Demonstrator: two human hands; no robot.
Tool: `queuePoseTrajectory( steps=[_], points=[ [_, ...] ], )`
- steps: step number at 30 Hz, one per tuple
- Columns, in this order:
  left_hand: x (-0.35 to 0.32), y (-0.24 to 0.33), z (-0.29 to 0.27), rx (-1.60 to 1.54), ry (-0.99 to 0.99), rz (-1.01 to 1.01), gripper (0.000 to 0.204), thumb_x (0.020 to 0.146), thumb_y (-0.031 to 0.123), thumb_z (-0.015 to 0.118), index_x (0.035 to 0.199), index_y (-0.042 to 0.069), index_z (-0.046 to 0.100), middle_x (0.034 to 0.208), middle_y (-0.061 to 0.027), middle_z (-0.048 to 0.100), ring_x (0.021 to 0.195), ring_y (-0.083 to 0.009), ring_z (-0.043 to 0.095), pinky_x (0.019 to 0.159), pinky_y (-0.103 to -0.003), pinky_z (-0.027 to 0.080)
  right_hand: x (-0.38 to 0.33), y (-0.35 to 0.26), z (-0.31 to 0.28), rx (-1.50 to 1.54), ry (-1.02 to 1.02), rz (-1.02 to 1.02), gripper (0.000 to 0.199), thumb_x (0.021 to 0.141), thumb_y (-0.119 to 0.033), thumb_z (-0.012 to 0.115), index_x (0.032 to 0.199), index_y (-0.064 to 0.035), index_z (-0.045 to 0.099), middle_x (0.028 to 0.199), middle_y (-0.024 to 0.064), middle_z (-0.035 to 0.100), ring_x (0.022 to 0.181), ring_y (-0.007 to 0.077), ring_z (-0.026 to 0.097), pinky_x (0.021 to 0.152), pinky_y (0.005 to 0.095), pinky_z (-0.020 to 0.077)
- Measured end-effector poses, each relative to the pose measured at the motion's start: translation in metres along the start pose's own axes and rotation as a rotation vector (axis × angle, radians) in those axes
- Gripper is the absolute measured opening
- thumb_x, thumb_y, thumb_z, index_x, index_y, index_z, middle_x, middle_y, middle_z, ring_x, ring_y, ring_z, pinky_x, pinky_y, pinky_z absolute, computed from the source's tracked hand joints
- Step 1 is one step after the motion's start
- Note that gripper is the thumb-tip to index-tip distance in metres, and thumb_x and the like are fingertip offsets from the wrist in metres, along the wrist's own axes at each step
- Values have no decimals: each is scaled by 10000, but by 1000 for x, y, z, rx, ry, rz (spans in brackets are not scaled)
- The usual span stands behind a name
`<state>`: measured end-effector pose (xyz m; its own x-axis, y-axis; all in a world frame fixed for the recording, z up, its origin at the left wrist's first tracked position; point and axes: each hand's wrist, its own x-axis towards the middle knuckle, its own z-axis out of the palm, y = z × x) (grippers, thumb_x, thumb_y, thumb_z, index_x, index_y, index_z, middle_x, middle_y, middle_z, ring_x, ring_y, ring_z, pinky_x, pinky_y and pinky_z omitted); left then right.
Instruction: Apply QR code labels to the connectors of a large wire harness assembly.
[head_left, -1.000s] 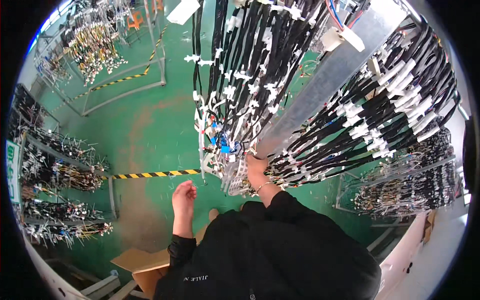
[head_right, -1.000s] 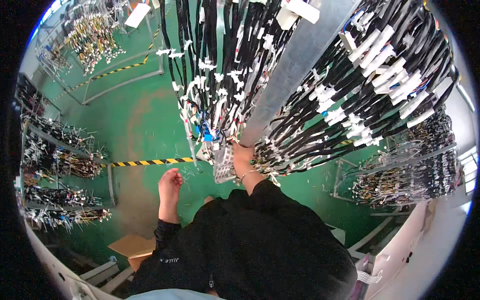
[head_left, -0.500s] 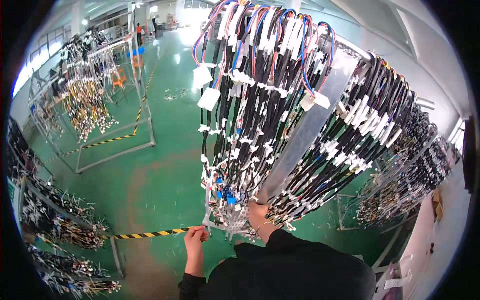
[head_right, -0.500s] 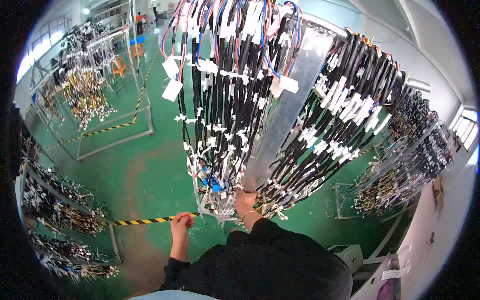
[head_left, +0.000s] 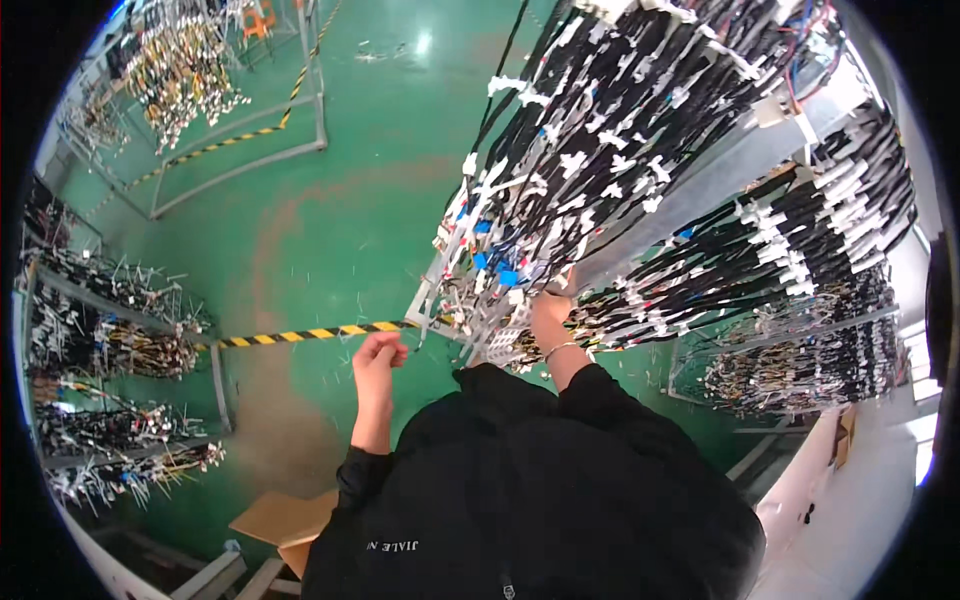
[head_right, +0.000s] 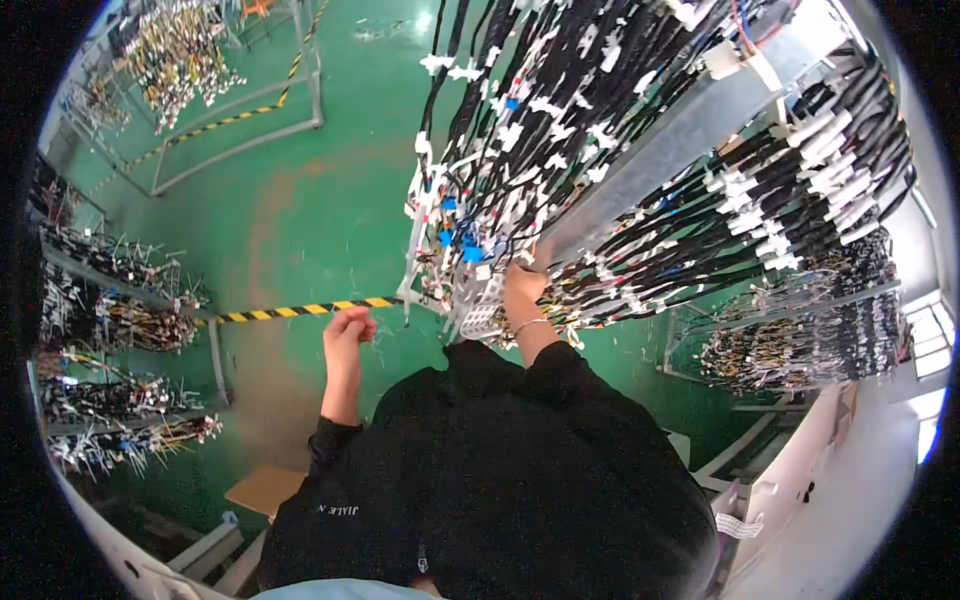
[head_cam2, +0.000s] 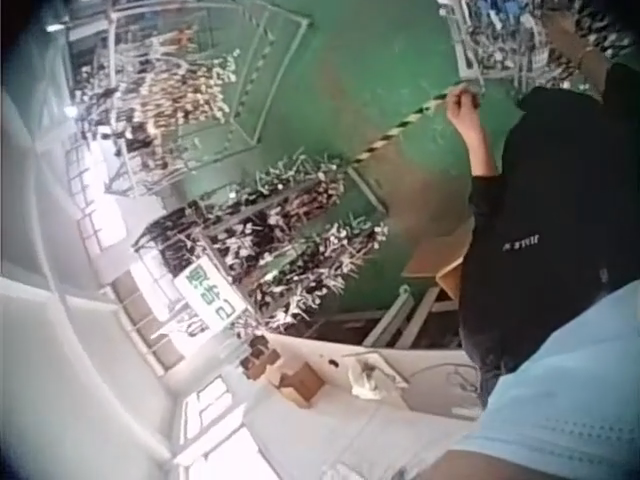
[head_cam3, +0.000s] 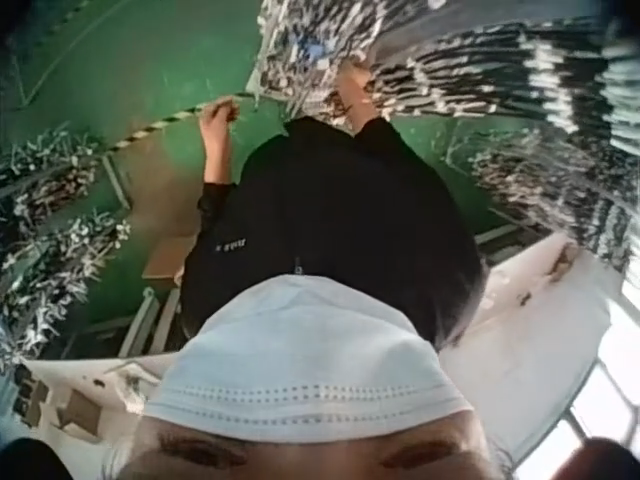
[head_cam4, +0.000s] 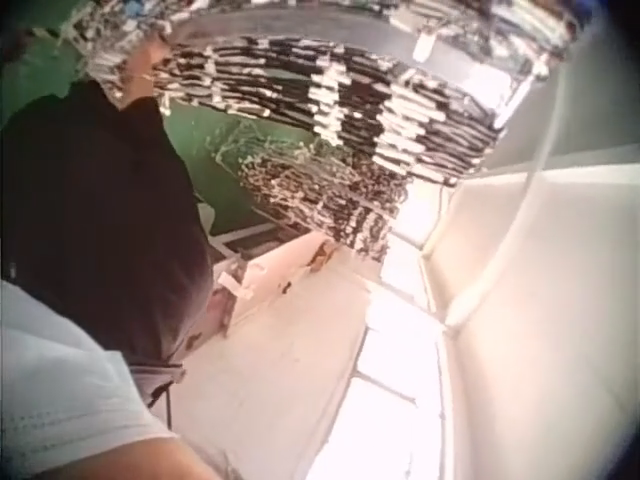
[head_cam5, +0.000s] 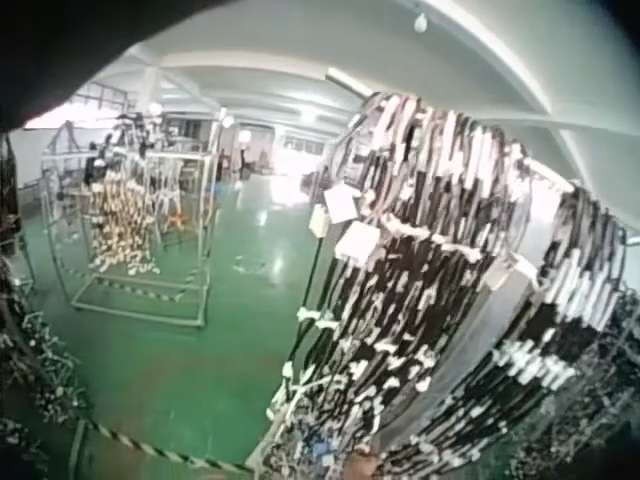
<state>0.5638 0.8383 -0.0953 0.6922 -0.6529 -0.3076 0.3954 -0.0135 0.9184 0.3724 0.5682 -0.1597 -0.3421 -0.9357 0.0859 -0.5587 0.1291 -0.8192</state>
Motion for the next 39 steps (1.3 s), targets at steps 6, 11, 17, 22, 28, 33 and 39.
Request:
queuePoseTrajectory(
  steps=[6,11,17,22,28,33,39],
  points=[
    [11,9,9,32,-122,72,171,900,-8,525,1043,-1,621,906,-108,703,774,-145,650,676,-252,489,6,31,15,34,-143,80,248,680,22,675,925,-6,693,756,72,683,670,165,632,636,348,494],
    [47,43,43,17,-194,159,155,913,-21,534,1048,-14,611,898,-120,708,737,-152,661,651,-249,500,31,84,13,346,-147,-73,234,691,28,675,894,-35,578,716,1,564,590,132,508,569,304,434],
    [111,125,76,50,-349,427,169,965,54,529,1102,4,614,842,-79,695,769,-130,663,704,-253,524,1,88,-37,316,-101,3,386,851,-199,708,1088,72,568,892,82,664,755,157,580,714,302,488],
    [167,200,117,-38,-686,614,218,972,9,478,1145,16,610,978,-76,679,888,-122,633,800,-258,495,-57,12,-97,178,127,-47,327,989,-237,537,823,20,656,736,60,649,690,106,542,639,294,468],
    [204,258,178,26,-1161,618,394,890,93,658,1272,76,564,1121,-67,657,1020,-129,605,889,-283,489,-119,-66,-140,-428,463,-468,147,842,-120,699,964,-41,681,975,97,547,837,253,581,743,362,492],
    [203,249,213,92,-1295,594,188,907,95,630,1082,39,669,813,-26,676,713,-92,616,666,-245,485,-171,-103,-124,-355,499,-367,207,808,-35,660,1014,-50,654,1007,134,595,920,306,597,804,400,494],
    [223,270,214,140,-1250,846,315,831,145,744,1137,120,674,777,60,411,655,-44,393,571,-203,346,-221,-115,-111,-347,436,-204,165,826,-26,641,990,-43,650,952,121,620,880,300,615,792,383,505]
  ],
)
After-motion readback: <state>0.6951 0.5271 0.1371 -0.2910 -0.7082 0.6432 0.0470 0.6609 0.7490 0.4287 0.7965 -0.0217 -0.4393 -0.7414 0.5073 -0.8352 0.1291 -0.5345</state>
